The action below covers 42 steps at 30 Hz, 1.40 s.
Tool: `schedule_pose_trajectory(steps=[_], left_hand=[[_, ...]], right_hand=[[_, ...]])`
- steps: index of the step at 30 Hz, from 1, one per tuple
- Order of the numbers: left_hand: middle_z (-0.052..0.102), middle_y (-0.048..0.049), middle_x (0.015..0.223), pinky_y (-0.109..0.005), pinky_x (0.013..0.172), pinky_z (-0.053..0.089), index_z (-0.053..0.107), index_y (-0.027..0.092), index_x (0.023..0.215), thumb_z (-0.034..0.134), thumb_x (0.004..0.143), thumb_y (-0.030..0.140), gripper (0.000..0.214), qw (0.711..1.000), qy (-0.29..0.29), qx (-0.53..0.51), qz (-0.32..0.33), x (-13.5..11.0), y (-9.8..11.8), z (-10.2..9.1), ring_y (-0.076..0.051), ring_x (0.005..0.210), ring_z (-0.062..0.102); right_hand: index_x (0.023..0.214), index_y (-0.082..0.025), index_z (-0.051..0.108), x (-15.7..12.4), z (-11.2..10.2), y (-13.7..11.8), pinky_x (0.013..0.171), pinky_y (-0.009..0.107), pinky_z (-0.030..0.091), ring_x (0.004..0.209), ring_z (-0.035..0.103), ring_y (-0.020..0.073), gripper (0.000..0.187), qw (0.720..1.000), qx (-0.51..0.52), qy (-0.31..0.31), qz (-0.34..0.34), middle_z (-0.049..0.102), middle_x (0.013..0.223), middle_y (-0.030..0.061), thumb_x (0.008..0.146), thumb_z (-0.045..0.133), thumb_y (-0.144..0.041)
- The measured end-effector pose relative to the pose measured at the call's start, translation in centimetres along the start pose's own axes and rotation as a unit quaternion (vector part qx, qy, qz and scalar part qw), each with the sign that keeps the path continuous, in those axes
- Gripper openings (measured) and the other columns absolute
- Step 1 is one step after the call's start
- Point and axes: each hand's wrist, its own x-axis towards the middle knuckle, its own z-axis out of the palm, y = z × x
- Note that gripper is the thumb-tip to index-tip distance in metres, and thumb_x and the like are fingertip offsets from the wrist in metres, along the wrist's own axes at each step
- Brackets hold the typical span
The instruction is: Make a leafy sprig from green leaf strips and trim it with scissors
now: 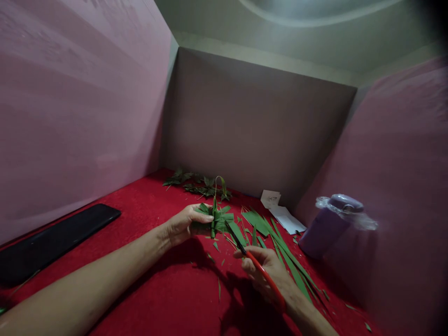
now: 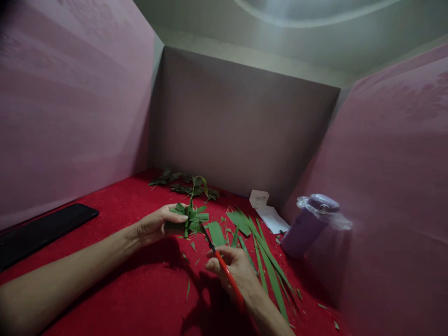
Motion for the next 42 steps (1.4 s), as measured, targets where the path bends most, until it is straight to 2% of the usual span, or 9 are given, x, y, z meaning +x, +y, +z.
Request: schedule_pose_trajectory(steps=[15,25,34,42], left_hand=[[0.067,-0.0151,0.095,-0.038,0.07,0.049,0.064,0.01,0.093,0.065,0.064,0.012,0.029,1.0,0.001,-0.009,0.0,-0.1,0.17,0.16,-0.027,0.081,0.065],[0.067,-0.0176,0.099,-0.037,0.07,0.05,0.064,0.008,0.093,0.064,0.065,0.011,0.028,1.0,-0.018,-0.017,-0.007,0.0,0.04,-0.05,-0.027,0.084,0.064],[0.068,-0.016,0.092,-0.036,0.069,0.05,0.064,0.008,0.092,0.062,0.066,0.009,0.026,1.0,-0.007,-0.02,-0.011,-0.19,0.26,0.25,-0.024,0.078,0.065],[0.067,-0.0159,0.097,-0.037,0.071,0.05,0.064,0.009,0.092,0.065,0.065,0.011,0.027,1.0,0.002,-0.004,0.001,-0.2,0.27,0.22,-0.025,0.081,0.065]], right_hand=[[0.078,-0.012,0.062,0.03,-0.04,-0.05,0.035,0.021,0.012,0.033,0.018,0.0038,0.039,1.0,0.004,0.003,0.004,0.024,0.038,-0.0123,0.062,0.065,-0.048],[0.08,-0.011,0.063,0.14,-0.24,0.47,0.035,0.021,0.013,0.033,0.02,0.0039,0.04,1.0,-0.01,0.004,-0.002,0.024,0.037,-0.0121,0.065,0.064,-0.048],[0.081,-0.011,0.063,0.0,-0.13,0.19,0.036,0.021,0.012,0.034,0.018,0.0039,0.04,1.0,-0.009,0.005,-0.016,0.023,0.038,-0.0124,0.065,0.063,-0.047],[0.079,-0.012,0.063,-0.14,-0.19,-0.15,0.037,0.022,0.013,0.035,0.02,0.0046,0.047,0.999,-0.043,0.002,-0.013,0.024,0.039,-0.0112,0.063,0.061,-0.056]])
